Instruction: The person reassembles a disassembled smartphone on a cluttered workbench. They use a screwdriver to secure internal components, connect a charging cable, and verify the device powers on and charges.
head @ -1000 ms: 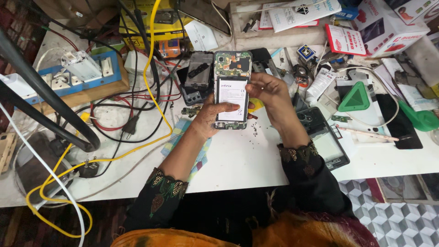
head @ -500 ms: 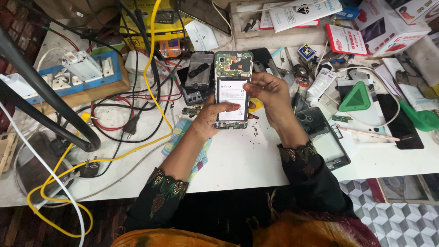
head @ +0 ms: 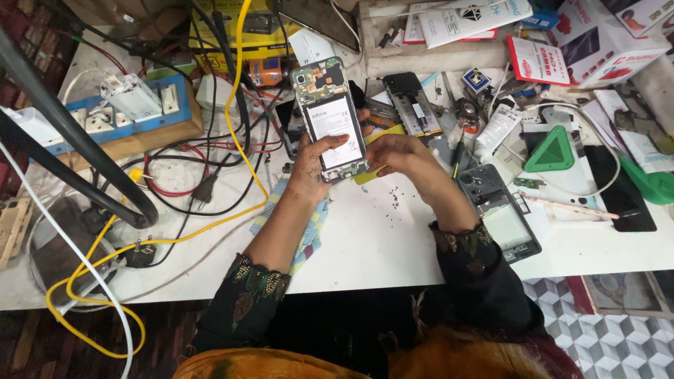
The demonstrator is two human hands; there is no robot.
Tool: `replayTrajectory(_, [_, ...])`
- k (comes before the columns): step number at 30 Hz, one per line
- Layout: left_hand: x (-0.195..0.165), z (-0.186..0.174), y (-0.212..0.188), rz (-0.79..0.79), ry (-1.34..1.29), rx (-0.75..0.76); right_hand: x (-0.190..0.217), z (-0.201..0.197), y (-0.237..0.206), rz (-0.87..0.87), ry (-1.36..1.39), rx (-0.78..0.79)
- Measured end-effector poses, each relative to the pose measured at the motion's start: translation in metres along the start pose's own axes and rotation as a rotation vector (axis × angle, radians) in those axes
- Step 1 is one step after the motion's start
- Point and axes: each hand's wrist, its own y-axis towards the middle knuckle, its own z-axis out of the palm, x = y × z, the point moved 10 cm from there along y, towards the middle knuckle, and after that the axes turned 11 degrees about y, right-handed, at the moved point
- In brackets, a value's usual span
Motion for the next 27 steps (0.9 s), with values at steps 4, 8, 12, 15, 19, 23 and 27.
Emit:
replayTrajectory(4, [0.000, 0.001, 0.000, 0.004, 0.002, 0.007, -0.023, 0.001, 0.004, 0.080, 0.098, -0.076])
replayTrajectory(8, [0.003, 0.002, 0.001, 0.012, 0.003, 0.029, -0.035, 0.010, 0.005, 0.149, 0.224, -0.117])
replayTrajectory(12, [0.005, 0.000, 0.002, 0.021, -0.001, 0.038, -0.030, 0.014, 0.005, 0.089, 0.215, -0.133])
replayTrajectory(15, [0.005, -0.003, 0.002, 0.011, 0.002, 0.027, -0.031, 0.015, 0.006, 0.063, 0.194, -0.149])
replayTrajectory(19, [0.005, -0.002, 0.003, 0.023, 0.008, 0.034, -0.034, 0.013, 0.006, 0.046, 0.207, -0.185])
replayTrajectory(23, [0.004, -0.002, 0.003, 0.022, 0.005, 0.036, -0.037, 0.011, 0.007, 0.048, 0.194, -0.196])
replayTrajectory(27, [0.003, 0.000, 0.002, 0.025, 0.007, 0.039, -0.041, 0.010, 0.007, 0.059, 0.195, -0.166])
